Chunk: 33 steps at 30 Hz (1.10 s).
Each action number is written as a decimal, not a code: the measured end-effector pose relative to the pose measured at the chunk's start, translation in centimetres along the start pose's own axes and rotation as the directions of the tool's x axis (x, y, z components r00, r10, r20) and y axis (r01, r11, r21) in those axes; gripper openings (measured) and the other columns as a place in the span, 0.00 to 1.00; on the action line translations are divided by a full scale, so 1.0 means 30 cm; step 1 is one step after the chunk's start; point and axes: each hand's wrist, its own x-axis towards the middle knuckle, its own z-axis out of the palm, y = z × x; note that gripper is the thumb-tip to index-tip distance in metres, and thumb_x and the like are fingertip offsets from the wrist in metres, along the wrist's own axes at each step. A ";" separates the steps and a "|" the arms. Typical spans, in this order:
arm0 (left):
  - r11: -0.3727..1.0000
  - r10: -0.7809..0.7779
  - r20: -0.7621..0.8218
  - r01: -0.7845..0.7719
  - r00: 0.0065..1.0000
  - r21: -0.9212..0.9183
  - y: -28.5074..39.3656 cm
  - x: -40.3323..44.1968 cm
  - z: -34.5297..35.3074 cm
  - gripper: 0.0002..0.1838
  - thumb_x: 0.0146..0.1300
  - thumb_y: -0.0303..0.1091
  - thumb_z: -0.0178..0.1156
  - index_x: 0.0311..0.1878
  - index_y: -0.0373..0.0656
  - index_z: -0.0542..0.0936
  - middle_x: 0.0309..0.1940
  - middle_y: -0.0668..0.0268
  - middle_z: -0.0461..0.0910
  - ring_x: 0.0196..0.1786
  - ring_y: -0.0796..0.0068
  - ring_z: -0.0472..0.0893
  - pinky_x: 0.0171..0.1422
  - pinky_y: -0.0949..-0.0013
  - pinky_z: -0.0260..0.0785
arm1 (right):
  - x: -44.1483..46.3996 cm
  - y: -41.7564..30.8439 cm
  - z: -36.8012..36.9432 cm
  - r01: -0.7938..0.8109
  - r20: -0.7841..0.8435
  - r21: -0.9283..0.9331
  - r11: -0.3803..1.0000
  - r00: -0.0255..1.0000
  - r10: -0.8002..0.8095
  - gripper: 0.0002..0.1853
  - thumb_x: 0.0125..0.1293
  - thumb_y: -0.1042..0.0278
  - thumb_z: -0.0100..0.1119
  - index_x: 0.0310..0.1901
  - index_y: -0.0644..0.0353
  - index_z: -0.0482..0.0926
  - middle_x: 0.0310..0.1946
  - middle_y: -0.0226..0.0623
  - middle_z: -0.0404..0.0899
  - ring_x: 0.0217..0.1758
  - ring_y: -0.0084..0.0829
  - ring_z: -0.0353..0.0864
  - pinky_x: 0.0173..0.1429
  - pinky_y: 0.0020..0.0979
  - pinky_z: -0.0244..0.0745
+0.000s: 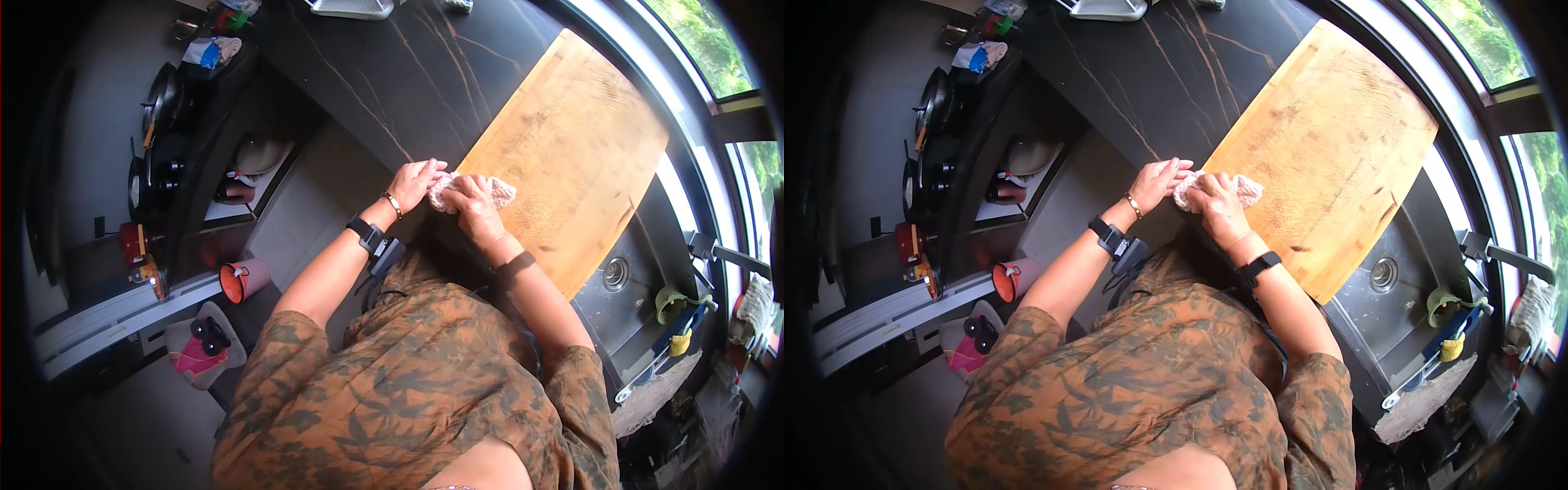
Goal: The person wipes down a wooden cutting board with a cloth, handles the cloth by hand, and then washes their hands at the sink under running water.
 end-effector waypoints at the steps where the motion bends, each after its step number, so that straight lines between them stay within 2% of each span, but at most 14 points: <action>1: 0.993 0.062 0.004 -0.062 0.998 0.102 -0.008 0.013 -0.017 0.28 0.76 0.50 0.42 0.56 0.30 0.77 0.50 0.55 0.82 0.54 0.72 0.81 0.56 0.70 0.75 | 0.022 0.002 0.015 -0.002 0.019 -0.012 1.000 1.000 0.002 0.16 0.48 0.79 0.58 0.41 0.57 0.82 0.44 0.39 0.74 0.48 0.44 0.72 0.54 0.41 0.69; 3: 0.937 0.181 0.034 -0.183 0.983 0.297 -0.016 0.036 -0.042 0.29 0.77 0.50 0.41 0.55 0.29 0.78 0.50 0.56 0.83 0.54 0.72 0.81 0.56 0.71 0.74 | 0.043 -0.004 0.027 -0.005 0.059 -0.038 0.999 0.998 0.007 0.16 0.49 0.79 0.58 0.42 0.57 0.82 0.45 0.40 0.74 0.49 0.45 0.71 0.55 0.41 0.69; 4: 0.943 0.181 -0.012 -0.170 0.983 0.286 -0.014 0.040 -0.032 0.26 0.75 0.48 0.46 0.53 0.32 0.80 0.47 0.57 0.84 0.51 0.74 0.82 0.55 0.72 0.74 | 0.035 -0.008 0.007 0.008 0.072 -0.054 0.998 0.997 -0.004 0.18 0.49 0.78 0.58 0.45 0.57 0.81 0.46 0.42 0.73 0.49 0.46 0.71 0.55 0.41 0.69; 7: 0.843 0.130 -0.035 -0.092 0.991 0.530 0.025 0.035 0.008 0.22 0.72 0.45 0.52 0.54 0.35 0.80 0.43 0.58 0.86 0.47 0.75 0.84 0.53 0.71 0.75 | -0.070 -0.031 -0.081 -0.038 0.113 -0.070 0.997 0.993 0.046 0.22 0.48 0.79 0.58 0.49 0.57 0.80 0.46 0.43 0.73 0.50 0.47 0.71 0.56 0.42 0.69; 8: 0.856 0.156 -0.086 -0.091 0.984 0.509 -0.001 0.040 0.027 0.20 0.69 0.44 0.58 0.53 0.37 0.81 0.40 0.58 0.86 0.43 0.75 0.85 0.51 0.71 0.75 | -0.123 -0.038 -0.133 -0.052 0.120 -0.071 0.996 0.991 0.060 0.24 0.48 0.81 0.58 0.50 0.57 0.79 0.46 0.44 0.73 0.49 0.47 0.71 0.55 0.43 0.69; 11: 0.604 0.285 -0.045 -0.143 0.957 0.784 0.040 0.011 0.077 0.17 0.66 0.43 0.60 0.52 0.43 0.83 0.30 0.63 0.81 0.33 0.70 0.80 0.42 0.69 0.73 | -0.347 -0.042 -0.268 -0.145 0.114 -0.157 0.977 0.980 0.164 0.26 0.48 0.85 0.57 0.52 0.57 0.78 0.45 0.45 0.73 0.48 0.49 0.72 0.53 0.43 0.70; 14: 0.595 0.410 -0.026 -0.245 0.912 0.766 -0.036 0.039 0.075 0.16 0.67 0.42 0.59 0.54 0.48 0.82 0.27 0.62 0.75 0.31 0.68 0.76 0.39 0.66 0.70 | -0.528 -0.064 -0.416 -0.184 0.100 -0.268 0.945 0.971 0.218 0.24 0.50 0.84 0.59 0.51 0.57 0.79 0.43 0.44 0.73 0.45 0.48 0.74 0.51 0.43 0.71; 17: 0.680 0.348 0.002 -0.254 0.938 0.688 -0.038 0.031 0.052 0.16 0.68 0.41 0.58 0.56 0.49 0.81 0.27 0.62 0.74 0.31 0.67 0.76 0.39 0.65 0.70 | -0.610 -0.058 -0.453 -0.224 0.096 -0.289 0.931 0.961 0.261 0.19 0.51 0.82 0.60 0.47 0.59 0.81 0.40 0.42 0.75 0.43 0.45 0.76 0.46 0.40 0.73; 20: 0.674 0.336 0.069 -0.291 0.939 0.680 -0.046 0.048 0.028 0.19 0.72 0.48 0.51 0.57 0.50 0.80 0.28 0.62 0.76 0.32 0.66 0.76 0.42 0.66 0.69 | -0.516 -0.074 -0.393 -0.231 0.115 -0.277 0.933 0.956 0.271 0.19 0.51 0.83 0.58 0.47 0.62 0.80 0.38 0.40 0.75 0.42 0.45 0.75 0.45 0.38 0.73; 21: 0.668 0.334 0.089 -0.302 0.938 0.680 -0.047 0.053 0.022 0.20 0.73 0.50 0.49 0.58 0.50 0.80 0.29 0.62 0.76 0.32 0.66 0.76 0.42 0.66 0.70 | -0.458 -0.083 -0.369 -0.245 0.165 -0.218 0.945 0.945 0.283 0.19 0.50 0.84 0.56 0.47 0.63 0.79 0.38 0.41 0.75 0.43 0.45 0.75 0.46 0.39 0.74; 24: 0.666 0.303 0.118 -0.299 0.946 0.684 -0.045 0.062 0.010 0.27 0.75 0.56 0.41 0.59 0.48 0.79 0.32 0.59 0.79 0.38 0.65 0.79 0.46 0.65 0.70 | -0.320 -0.055 -0.230 -0.156 0.170 -0.188 0.970 0.967 0.189 0.21 0.48 0.83 0.56 0.47 0.65 0.79 0.40 0.43 0.75 0.46 0.47 0.74 0.52 0.40 0.74; 27: 0.768 0.240 0.124 -0.266 0.963 0.583 -0.031 0.052 0.012 0.31 0.75 0.58 0.36 0.59 0.45 0.79 0.35 0.55 0.81 0.44 0.62 0.81 0.50 0.63 0.71 | -0.183 -0.040 -0.104 -0.103 0.201 -0.165 0.981 0.970 0.135 0.21 0.48 0.80 0.57 0.48 0.65 0.77 0.45 0.44 0.74 0.51 0.48 0.74 0.57 0.41 0.73; 30: 0.823 0.280 0.079 -0.282 0.957 0.492 -0.053 0.063 0.009 0.35 0.73 0.63 0.36 0.54 0.44 0.81 0.44 0.51 0.82 0.52 0.50 0.79 0.57 0.61 0.69 | -0.056 -0.047 -0.012 -0.063 0.216 -0.215 0.974 0.970 0.111 0.21 0.49 0.79 0.58 0.49 0.65 0.77 0.47 0.43 0.73 0.53 0.47 0.74 0.57 0.40 0.74; 33: 0.815 0.283 0.064 -0.275 0.957 0.510 -0.062 0.068 0.007 0.35 0.73 0.64 0.35 0.54 0.44 0.81 0.43 0.50 0.82 0.52 0.49 0.78 0.58 0.60 0.69 | -0.046 -0.067 -0.024 -0.147 0.264 -0.204 0.968 0.944 0.199 0.22 0.50 0.79 0.58 0.50 0.63 0.76 0.47 0.42 0.72 0.54 0.45 0.73 0.55 0.40 0.75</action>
